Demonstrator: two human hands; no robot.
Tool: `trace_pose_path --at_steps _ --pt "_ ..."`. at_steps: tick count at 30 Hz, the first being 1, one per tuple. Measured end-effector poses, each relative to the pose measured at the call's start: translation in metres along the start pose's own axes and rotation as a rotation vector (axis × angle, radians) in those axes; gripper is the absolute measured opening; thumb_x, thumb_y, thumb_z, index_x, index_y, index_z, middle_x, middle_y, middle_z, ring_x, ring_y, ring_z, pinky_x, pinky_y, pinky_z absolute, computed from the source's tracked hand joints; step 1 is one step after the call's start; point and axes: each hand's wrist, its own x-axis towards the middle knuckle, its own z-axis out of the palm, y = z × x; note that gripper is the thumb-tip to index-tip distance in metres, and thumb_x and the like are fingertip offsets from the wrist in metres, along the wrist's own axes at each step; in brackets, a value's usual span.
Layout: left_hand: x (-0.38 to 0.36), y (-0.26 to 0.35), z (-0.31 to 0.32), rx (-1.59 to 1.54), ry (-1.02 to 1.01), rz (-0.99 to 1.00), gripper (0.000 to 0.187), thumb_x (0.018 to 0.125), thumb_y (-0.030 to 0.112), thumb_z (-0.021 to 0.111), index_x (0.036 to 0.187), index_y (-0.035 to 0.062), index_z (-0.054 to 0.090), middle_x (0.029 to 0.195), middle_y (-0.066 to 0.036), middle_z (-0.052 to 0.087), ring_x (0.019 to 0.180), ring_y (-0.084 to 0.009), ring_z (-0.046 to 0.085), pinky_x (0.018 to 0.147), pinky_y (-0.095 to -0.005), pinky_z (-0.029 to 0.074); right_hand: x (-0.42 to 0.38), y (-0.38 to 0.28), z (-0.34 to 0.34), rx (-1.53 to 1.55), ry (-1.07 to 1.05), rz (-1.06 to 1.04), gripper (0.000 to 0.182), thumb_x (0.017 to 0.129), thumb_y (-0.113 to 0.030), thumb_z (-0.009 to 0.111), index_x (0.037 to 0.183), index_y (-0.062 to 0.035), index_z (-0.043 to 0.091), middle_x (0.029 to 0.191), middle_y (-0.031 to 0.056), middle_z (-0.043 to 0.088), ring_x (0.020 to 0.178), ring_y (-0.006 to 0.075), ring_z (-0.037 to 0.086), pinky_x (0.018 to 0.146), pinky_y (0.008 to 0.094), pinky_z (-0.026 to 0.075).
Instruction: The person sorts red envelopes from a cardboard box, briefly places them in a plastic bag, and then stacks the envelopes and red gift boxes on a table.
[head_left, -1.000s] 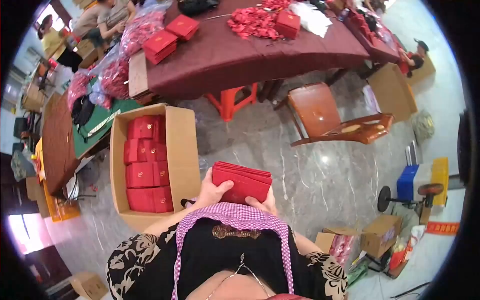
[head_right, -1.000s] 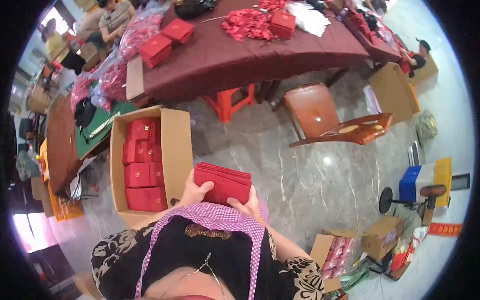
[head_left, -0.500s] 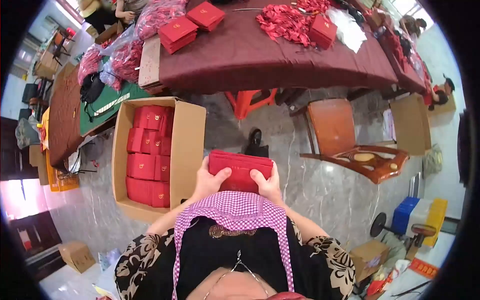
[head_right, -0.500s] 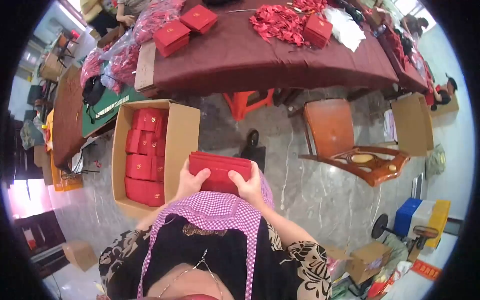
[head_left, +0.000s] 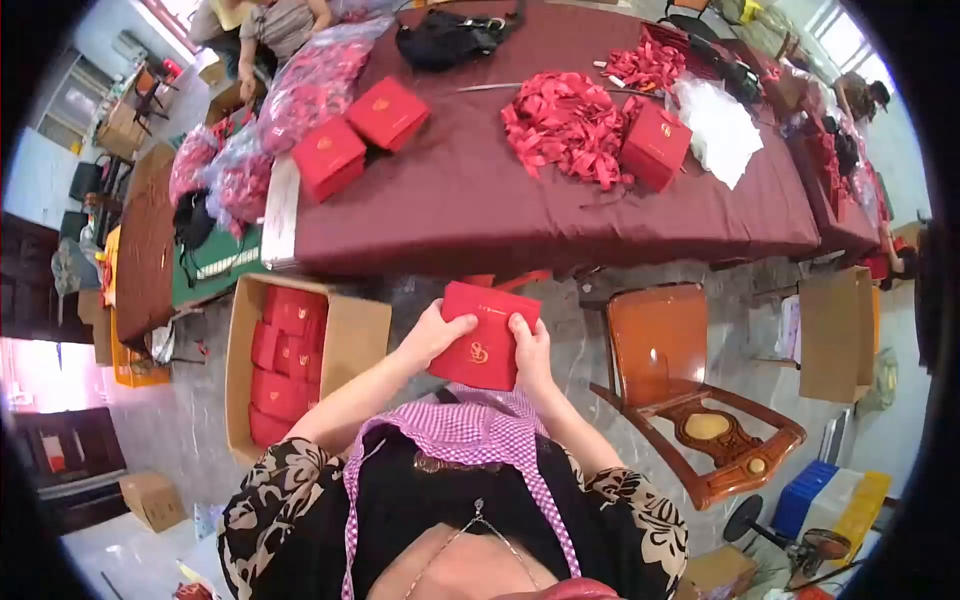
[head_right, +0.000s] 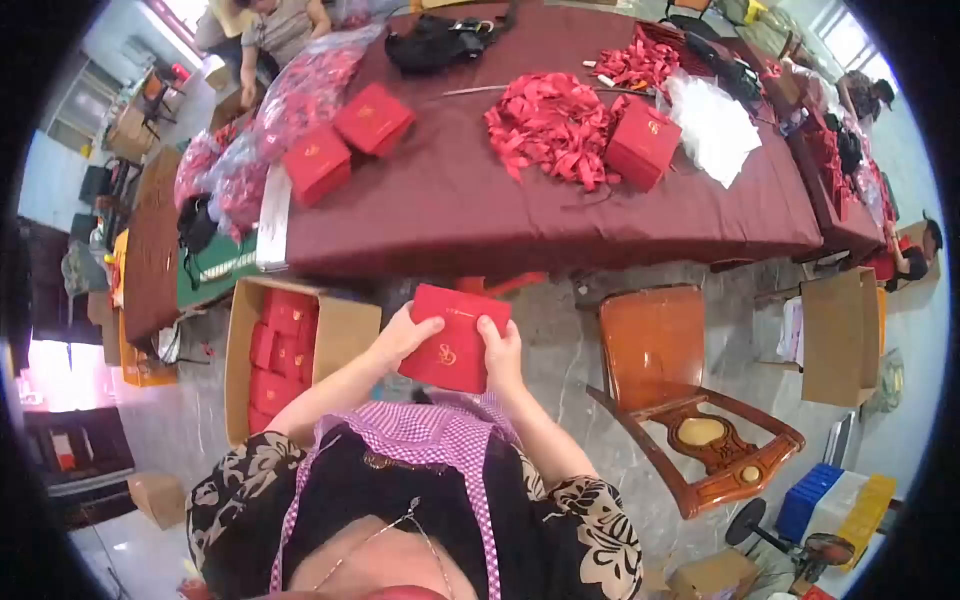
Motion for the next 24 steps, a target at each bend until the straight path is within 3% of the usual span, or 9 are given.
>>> trace_pose_path --at_steps 2,4,9,11,15,19,20,22,24 --pt "0.018 0.056 0.02 0.036 -0.18 0.021 0.085 0.069 0.03 0.081 0.13 -0.0051 0.034 0.122 -0.014 0.051 0.112 -0.0201 0.049 0.098 -0.034 0.039 0.034 -0.027 -0.007 0.076 -0.026 -0.019 0.033 0.086 -0.021 0.064 0.109 -0.0006 0.052 0.101 0.0084 0.062 0.088 0.0149 0.059 0.08 0.0294 0.048" --pt "0.043 0.067 0.023 0.011 -0.237 0.144 0.088 0.069 0.03 0.081 0.132 -0.0061 0.032 0.123 -0.012 0.05 0.111 -0.0192 0.049 0.098 -0.0333 0.039 0.06 -0.046 -0.007 0.093 -0.035 -0.034 0.03 0.086 -0.02 0.063 0.108 -0.0008 0.053 0.1 0.0077 0.062 0.088 0.0139 0.059 0.08 0.0289 0.048" --pt "0.062 0.084 0.01 -0.172 -0.222 -0.114 0.064 0.071 0.013 0.075 0.122 -0.0085 0.044 0.114 -0.012 0.057 0.104 -0.0183 0.055 0.095 -0.0332 0.042 0.111 -0.06 0.01 0.155 -0.062 -0.067 0.03 0.086 -0.018 0.064 0.108 -0.0012 0.053 0.101 0.0059 0.061 0.091 0.0129 0.057 0.083 0.0294 0.046" --pt "0.077 0.068 0.001 -0.29 -0.104 -0.091 0.055 0.073 0.012 0.073 0.118 -0.0077 0.047 0.112 -0.013 0.058 0.101 -0.0183 0.057 0.091 -0.0327 0.044 0.124 -0.048 0.016 0.12 -0.012 -0.019 0.036 0.087 -0.023 0.064 0.113 -0.0016 0.052 0.104 0.0062 0.061 0.093 0.014 0.056 0.085 0.0307 0.045" --pt "0.091 0.096 -0.011 0.022 0.03 0.01 0.033 0.076 0.016 0.069 0.099 -0.0049 0.058 0.085 -0.008 0.062 0.077 -0.0144 0.058 0.069 -0.0292 0.047 0.147 -0.025 0.037 0.118 -0.025 0.155 0.043 0.088 -0.034 0.062 0.116 -0.0033 0.05 0.114 0.0088 0.058 0.098 0.0183 0.057 0.085 0.0325 0.047" --pt "0.113 0.091 -0.061 -0.069 0.018 -0.044 0.026 0.076 0.006 0.068 0.097 -0.0047 0.058 0.086 -0.005 0.063 0.079 -0.0113 0.058 0.072 -0.0279 0.048 0.17 -0.027 0.043 0.044 -0.307 0.326 0.059 0.087 -0.036 0.063 0.129 -0.0027 0.04 0.123 0.012 0.052 0.109 0.0211 0.054 0.091 0.0337 0.045" --pt "0.115 0.094 -0.071 -0.077 0.034 -0.035 0.026 0.076 0.006 0.068 0.097 -0.0047 0.058 0.086 -0.005 0.063 0.079 -0.0113 0.058 0.072 -0.0279 0.048 0.171 -0.04 0.047 0.014 -0.46 0.262 0.072 0.083 -0.035 0.068 0.135 -0.0006 0.032 0.128 0.014 0.048 0.116 0.024 0.049 0.097 0.0355 0.041" --pt "0.122 0.104 -0.091 0.477 0.036 0.21 0.027 0.076 0.01 0.067 0.097 -0.0026 0.057 0.082 -0.009 0.065 0.072 -0.0151 0.061 0.069 -0.0295 0.049 0.19 -0.056 0.061 -0.443 -0.493 -0.09 0.083 0.076 -0.031 0.074 0.137 0.0018 0.029 0.135 0.0168 0.041 0.122 0.0278 0.043 0.102 0.0375 0.035" --pt "0.121 0.135 -0.094 1.044 0.095 0.371 0.028 0.075 0.018 0.066 0.093 0.0006 0.054 0.081 -0.017 0.063 0.072 -0.029 0.063 0.066 -0.0383 0.049 0.204 -0.08 0.084 -0.868 -0.52 -0.526 0.095 0.066 -0.028 0.079 0.139 0.0028 0.026 0.141 0.0212 0.033 0.131 0.0329 0.032 0.107 0.0417 0.028"
